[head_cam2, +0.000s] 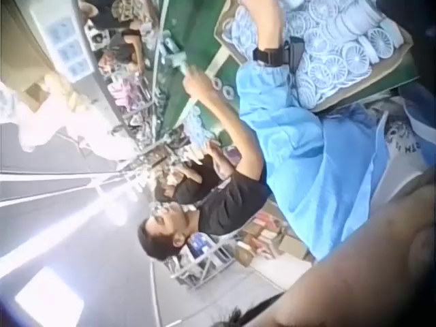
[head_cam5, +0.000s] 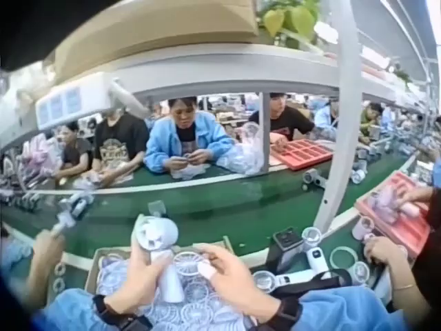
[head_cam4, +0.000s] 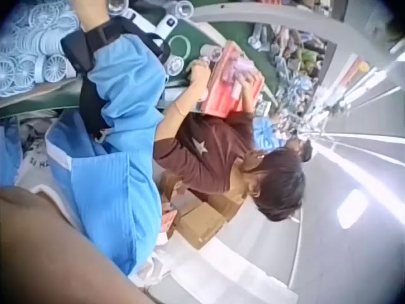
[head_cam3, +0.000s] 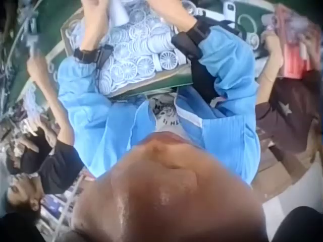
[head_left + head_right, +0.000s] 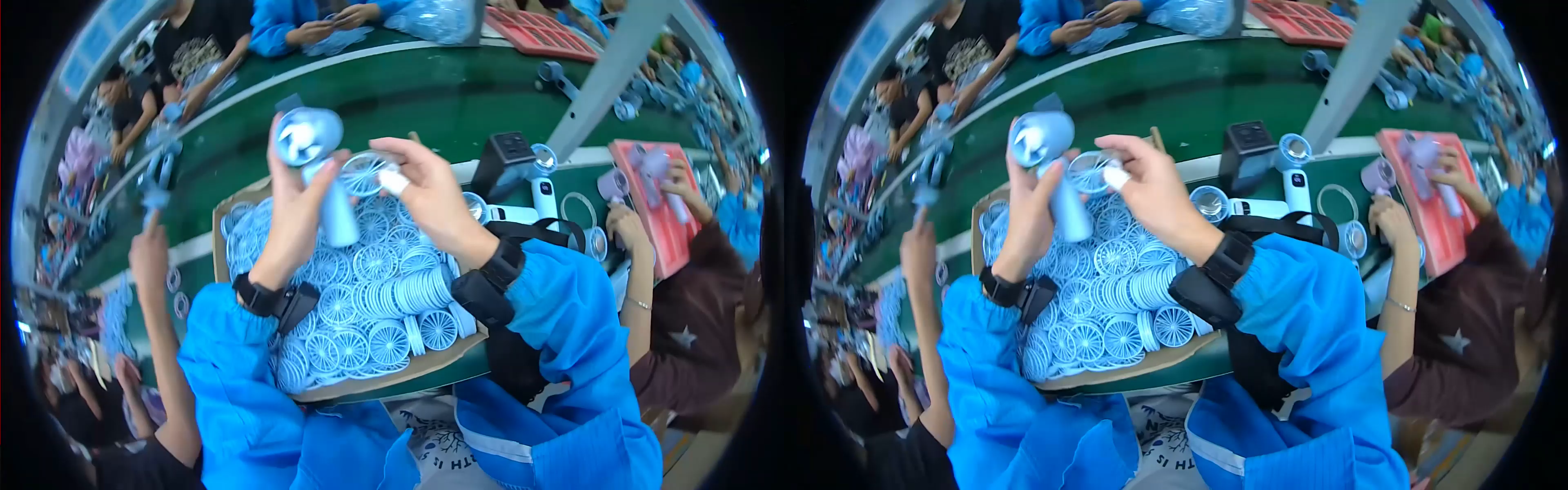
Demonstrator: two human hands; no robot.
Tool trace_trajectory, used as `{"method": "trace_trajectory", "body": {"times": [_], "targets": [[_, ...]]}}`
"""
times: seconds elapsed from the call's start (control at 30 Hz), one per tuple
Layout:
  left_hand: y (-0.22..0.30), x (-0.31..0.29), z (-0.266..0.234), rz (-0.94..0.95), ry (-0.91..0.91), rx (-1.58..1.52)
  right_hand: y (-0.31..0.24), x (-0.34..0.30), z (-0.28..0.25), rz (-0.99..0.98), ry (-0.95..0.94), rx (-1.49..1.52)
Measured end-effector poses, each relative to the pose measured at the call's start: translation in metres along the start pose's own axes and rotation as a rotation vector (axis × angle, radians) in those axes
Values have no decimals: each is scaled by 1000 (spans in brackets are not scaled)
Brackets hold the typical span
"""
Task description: The person picks up a handheld fan and a fan cover, snaps the cover onto the fan by hand, and sets the assembled fan aside. They then pick up a power bank, turn it over, and set it back down.
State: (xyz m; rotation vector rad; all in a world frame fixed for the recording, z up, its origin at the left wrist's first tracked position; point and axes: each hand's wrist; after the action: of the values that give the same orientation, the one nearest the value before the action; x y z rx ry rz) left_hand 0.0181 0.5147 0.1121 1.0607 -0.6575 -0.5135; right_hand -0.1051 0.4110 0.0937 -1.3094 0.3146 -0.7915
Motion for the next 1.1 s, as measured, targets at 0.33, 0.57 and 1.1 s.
{"method": "trace_trajectory", "body": {"times": [0.33, 0.57, 1.1], "targets": [[-4, -8, -10, 239, -124, 257, 5, -5, -4, -76, -32, -49], [-8, -7, -3, 173, -86, 201, 7, -9, 0, -243, 65, -221], [-9, -2, -12, -4, 52, 306, -32, -29, -80, 72, -442, -1589]]}}
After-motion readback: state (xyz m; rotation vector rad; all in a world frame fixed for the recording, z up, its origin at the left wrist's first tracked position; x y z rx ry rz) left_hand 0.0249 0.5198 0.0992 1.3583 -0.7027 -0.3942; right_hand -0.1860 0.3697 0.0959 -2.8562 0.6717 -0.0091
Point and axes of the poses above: each hand's wrist, its own x-axis towards the middle knuckle, its own z-axis out of the palm, y = z × x, and after that the axes turned 7 degrees about y, right-handed
